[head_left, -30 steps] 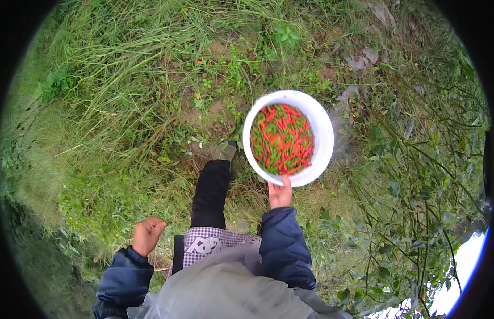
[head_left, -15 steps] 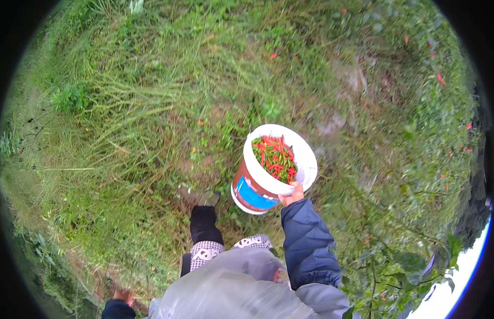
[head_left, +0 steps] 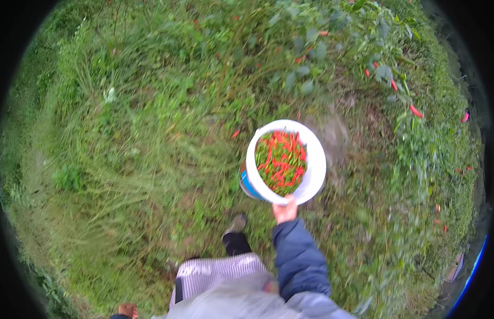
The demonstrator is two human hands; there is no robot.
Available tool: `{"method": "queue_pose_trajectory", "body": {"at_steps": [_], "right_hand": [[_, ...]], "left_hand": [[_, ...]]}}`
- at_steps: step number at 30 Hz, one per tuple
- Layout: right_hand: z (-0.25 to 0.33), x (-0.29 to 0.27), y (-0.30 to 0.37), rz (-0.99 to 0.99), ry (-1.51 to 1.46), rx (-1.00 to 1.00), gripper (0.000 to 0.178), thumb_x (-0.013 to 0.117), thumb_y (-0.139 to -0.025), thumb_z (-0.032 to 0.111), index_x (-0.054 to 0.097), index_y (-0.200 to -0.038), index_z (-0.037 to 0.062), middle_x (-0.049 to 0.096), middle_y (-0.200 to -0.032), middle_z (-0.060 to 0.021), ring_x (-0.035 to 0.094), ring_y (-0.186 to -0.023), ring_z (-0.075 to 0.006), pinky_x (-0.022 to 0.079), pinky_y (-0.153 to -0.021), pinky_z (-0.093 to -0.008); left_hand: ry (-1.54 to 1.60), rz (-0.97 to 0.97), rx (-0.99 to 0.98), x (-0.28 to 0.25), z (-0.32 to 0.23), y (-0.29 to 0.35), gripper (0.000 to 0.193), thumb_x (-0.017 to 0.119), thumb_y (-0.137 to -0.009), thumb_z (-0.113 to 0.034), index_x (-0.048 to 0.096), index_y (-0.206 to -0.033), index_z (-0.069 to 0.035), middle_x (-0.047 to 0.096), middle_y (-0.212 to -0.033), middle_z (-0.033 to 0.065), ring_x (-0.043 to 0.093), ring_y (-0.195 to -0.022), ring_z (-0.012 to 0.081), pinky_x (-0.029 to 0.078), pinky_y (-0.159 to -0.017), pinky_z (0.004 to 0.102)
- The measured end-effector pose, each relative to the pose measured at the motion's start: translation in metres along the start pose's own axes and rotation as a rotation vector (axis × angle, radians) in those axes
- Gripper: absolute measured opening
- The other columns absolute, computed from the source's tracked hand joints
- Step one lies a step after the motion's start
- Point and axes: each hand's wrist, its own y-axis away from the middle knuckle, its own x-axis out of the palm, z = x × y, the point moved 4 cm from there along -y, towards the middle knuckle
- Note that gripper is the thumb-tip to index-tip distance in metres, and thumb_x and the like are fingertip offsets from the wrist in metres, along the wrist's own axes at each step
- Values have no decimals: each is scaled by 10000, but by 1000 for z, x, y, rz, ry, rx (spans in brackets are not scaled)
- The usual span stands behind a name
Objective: The person picks red and green chilies from plants by hand and places them into a white bowl. They move between several plants, selecting ripe chilies and adding them to the bowl throughout the episode.
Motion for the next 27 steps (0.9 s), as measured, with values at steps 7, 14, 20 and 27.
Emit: {"method": "queue_pose_trajectory", "body": {"at_steps": [7, 14, 20, 27], "right_hand": [[-26, -79, -108, -464, 283, 162, 238, 467, -822, 172, 489, -1012, 30, 583, -907, -131, 577, -856, -272, 514, -746, -421], [9, -39, -52, -443, 672, 511, 603, 601, -814, 343, 356, -1297, 78, 386, -1261, -146, 414, -1139, -346, 459, -832, -495], [93, -70, 18, -296, 1255, 464, 399, 627, -800, 398, 558, -1026, 77, 580, -926, -60, 541, -862, -193, 461, -725, -372], [166, -103, 132, -571, 1122, -394, 186, 600, -828, 222, 538, -849, 48, 562, -684, -75, 547, -629, -237, 424, -551, -420]], "left_hand": [[-138, 130, 471, 136, -190, 71, 132, 548, -844, -104, 592, -837, 20, 586, -719, 92, 595, -638, 164, 524, -566, 313], [-120, 39, 599, 114, -278, 129, 285, 566, -808, -26, 500, -1077, 42, 584, -788, 87, 586, -645, 140, 540, -550, 289], [-127, 293, 614, 144, -389, 129, 276, 515, -843, -26, 501, -1111, 44, 610, -829, 108, 601, -674, 161, 541, -597, 299], [-358, 598, 765, 226, -521, 160, 237, 478, -842, 9, 529, -1072, 30, 625, -811, 120, 601, -684, 168, 511, -622, 282]]}}
